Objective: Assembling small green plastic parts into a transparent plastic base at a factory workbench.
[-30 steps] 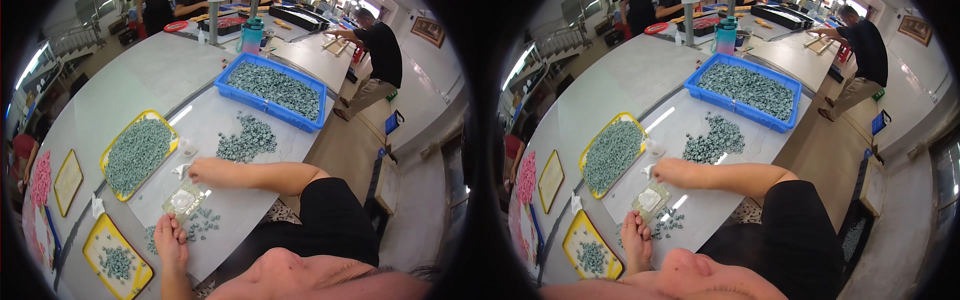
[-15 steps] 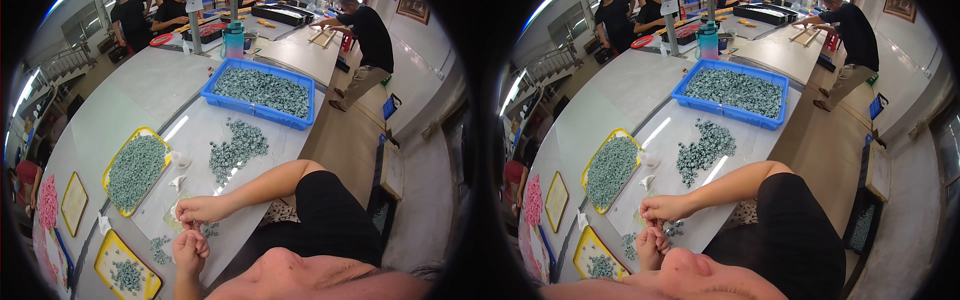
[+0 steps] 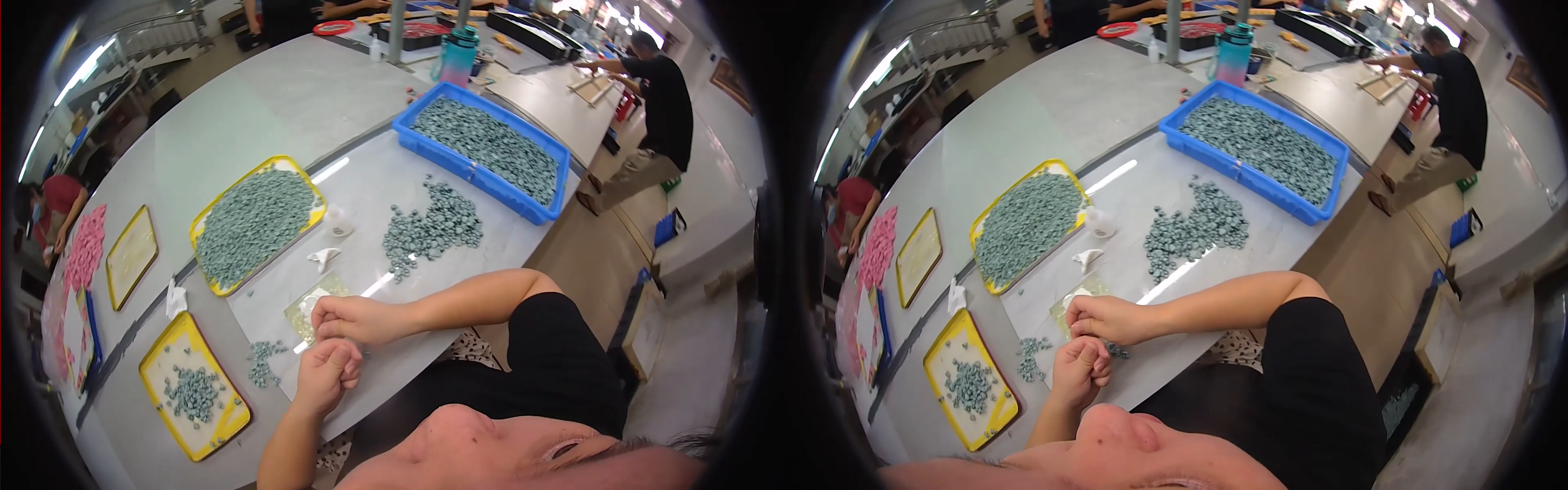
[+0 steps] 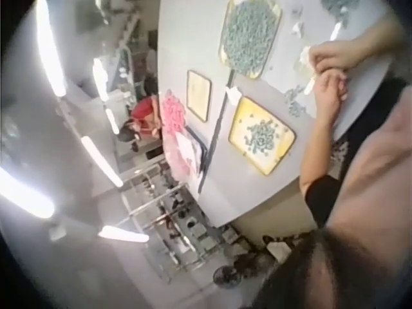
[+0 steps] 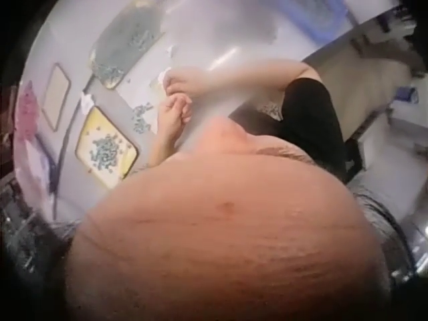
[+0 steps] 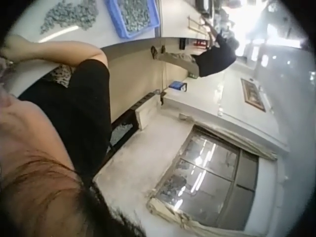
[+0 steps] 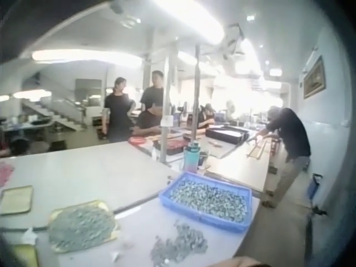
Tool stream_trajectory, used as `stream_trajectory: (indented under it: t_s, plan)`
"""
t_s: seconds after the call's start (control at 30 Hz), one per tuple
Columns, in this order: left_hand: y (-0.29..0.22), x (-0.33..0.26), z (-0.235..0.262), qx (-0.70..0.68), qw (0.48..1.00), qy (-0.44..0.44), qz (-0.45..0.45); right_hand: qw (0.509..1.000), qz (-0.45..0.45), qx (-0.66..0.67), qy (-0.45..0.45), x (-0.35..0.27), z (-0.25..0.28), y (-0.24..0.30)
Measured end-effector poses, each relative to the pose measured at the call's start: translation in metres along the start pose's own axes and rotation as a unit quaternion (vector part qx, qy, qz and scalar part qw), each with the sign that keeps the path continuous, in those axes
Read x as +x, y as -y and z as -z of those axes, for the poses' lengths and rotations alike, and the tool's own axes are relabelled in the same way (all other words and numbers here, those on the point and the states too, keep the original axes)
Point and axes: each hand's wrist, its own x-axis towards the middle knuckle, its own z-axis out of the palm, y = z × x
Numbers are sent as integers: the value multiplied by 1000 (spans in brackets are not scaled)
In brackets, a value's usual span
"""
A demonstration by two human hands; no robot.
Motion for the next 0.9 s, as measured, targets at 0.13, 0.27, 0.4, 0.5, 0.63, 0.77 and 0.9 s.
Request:
stream_trajectory:
  t_s: [0.13, 0.27, 0.4, 0.5, 0.63, 0.77, 0.9]
  plan:
    - [-8, -11, 8, 11, 1000, -17, 3, 997, -73, 1, -3, 7, -7, 10]
    - [-9, -19, 8, 13, 1000, 13, 9, 998, -65, 1, 2, 10, -19, 8]
    - [-10, -20, 11, 29, 1000, -2, 7, 997, -59, 47, 9, 11, -25, 10]
    - [-10, -21, 13, 29, 999, -23, 12, 998, -61, 6, -18, 12, -24, 9]
    - [-9, -23, 16, 58, 998, -3, 16, 997, -73, -28, -16, 16, -27, 13]
    - [-13, -23, 24, 90, 996, -14, 11, 997, -57, 46, -11, 21, -34, 7]
    - [-15, -26, 31, 78, 997, -28, 6, 998, -64, 9, -26, 24, -33, 9]
